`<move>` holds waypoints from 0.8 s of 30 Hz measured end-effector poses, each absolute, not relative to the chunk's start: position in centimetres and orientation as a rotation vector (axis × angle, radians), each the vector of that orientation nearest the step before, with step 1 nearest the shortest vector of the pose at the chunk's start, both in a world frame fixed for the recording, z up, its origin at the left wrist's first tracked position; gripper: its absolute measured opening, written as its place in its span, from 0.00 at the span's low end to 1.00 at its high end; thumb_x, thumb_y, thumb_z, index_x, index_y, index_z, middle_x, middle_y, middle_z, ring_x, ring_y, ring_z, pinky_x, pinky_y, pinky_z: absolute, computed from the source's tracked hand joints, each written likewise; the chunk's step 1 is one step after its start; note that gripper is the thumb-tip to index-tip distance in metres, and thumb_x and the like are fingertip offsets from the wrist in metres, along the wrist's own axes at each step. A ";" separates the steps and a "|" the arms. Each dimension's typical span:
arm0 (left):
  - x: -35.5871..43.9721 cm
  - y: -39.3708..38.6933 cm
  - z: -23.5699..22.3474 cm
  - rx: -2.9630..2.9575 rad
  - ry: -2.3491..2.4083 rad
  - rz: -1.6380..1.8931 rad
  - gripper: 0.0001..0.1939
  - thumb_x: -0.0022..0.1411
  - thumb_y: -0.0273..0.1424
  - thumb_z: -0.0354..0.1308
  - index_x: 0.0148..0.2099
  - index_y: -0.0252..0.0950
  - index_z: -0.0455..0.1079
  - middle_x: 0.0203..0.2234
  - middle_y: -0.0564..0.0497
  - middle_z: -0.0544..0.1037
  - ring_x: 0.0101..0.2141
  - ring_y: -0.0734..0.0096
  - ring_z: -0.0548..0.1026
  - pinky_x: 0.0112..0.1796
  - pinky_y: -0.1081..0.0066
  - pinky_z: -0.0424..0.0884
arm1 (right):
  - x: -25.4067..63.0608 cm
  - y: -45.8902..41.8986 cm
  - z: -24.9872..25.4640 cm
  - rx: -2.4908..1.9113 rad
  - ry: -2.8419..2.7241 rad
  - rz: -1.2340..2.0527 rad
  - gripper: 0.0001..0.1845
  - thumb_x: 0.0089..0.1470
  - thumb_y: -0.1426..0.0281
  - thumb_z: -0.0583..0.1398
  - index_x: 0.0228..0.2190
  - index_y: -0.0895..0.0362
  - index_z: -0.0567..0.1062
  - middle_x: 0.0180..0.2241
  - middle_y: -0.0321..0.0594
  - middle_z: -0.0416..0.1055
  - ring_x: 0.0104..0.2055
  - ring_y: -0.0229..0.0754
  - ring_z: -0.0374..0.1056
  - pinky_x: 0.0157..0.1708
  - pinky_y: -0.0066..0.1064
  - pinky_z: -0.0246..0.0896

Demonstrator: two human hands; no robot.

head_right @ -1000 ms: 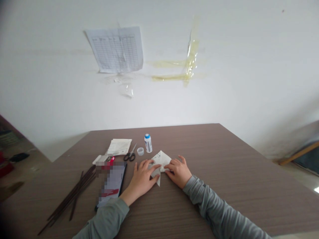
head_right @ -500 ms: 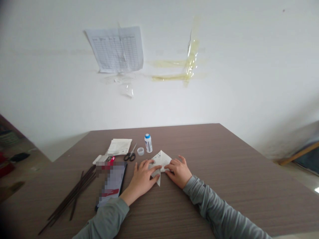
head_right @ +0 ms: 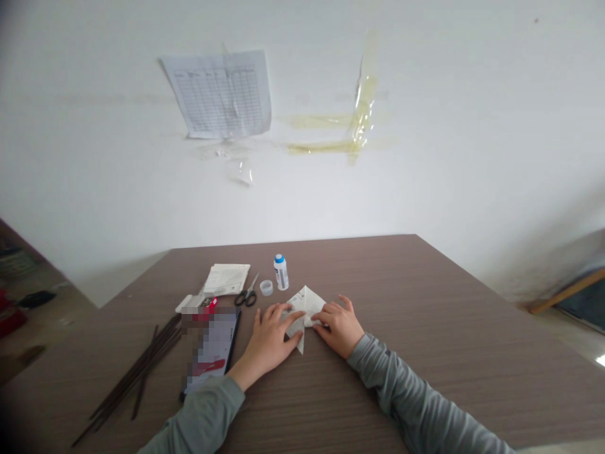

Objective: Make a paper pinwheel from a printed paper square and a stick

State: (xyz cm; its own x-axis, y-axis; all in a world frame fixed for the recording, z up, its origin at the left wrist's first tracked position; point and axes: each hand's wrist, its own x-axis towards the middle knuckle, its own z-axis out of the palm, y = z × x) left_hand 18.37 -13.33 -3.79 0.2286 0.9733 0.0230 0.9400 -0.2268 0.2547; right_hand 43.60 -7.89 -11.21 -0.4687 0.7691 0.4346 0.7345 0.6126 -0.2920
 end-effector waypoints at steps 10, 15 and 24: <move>18.5 -13.4 -3.3 2.285 1.851 0.267 0.28 0.84 0.33 0.74 0.79 0.59 0.89 0.81 0.45 0.84 0.82 0.33 0.76 0.87 0.19 0.62 | 43.7 -7.8 -11.4 -1.140 -2.304 0.050 0.14 0.78 0.67 0.69 0.51 0.42 0.97 0.41 0.42 0.93 0.46 0.59 0.91 0.79 0.69 0.76; 18.6 -13.4 -3.1 2.266 1.826 0.230 0.29 0.85 0.32 0.72 0.81 0.57 0.87 0.84 0.42 0.82 0.84 0.31 0.74 0.87 0.15 0.59 | 43.7 -7.8 -11.4 -1.155 -2.302 0.049 0.14 0.78 0.67 0.69 0.51 0.41 0.97 0.41 0.43 0.93 0.47 0.59 0.91 0.79 0.68 0.76; 18.5 -13.4 -3.6 2.291 1.846 0.271 0.31 0.84 0.32 0.72 0.83 0.57 0.85 0.81 0.44 0.84 0.81 0.33 0.76 0.87 0.18 0.61 | 43.6 -7.9 -11.2 -1.157 -2.298 0.049 0.13 0.77 0.68 0.70 0.50 0.40 0.97 0.41 0.41 0.93 0.47 0.59 0.91 0.78 0.69 0.76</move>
State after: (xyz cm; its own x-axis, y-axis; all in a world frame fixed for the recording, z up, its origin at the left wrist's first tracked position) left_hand 18.50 -13.35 -3.62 0.2098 0.9774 0.0246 0.9434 -0.2090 0.2576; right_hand 43.57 -7.92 -11.17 -0.4706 0.7500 0.4647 0.7293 0.6271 -0.2735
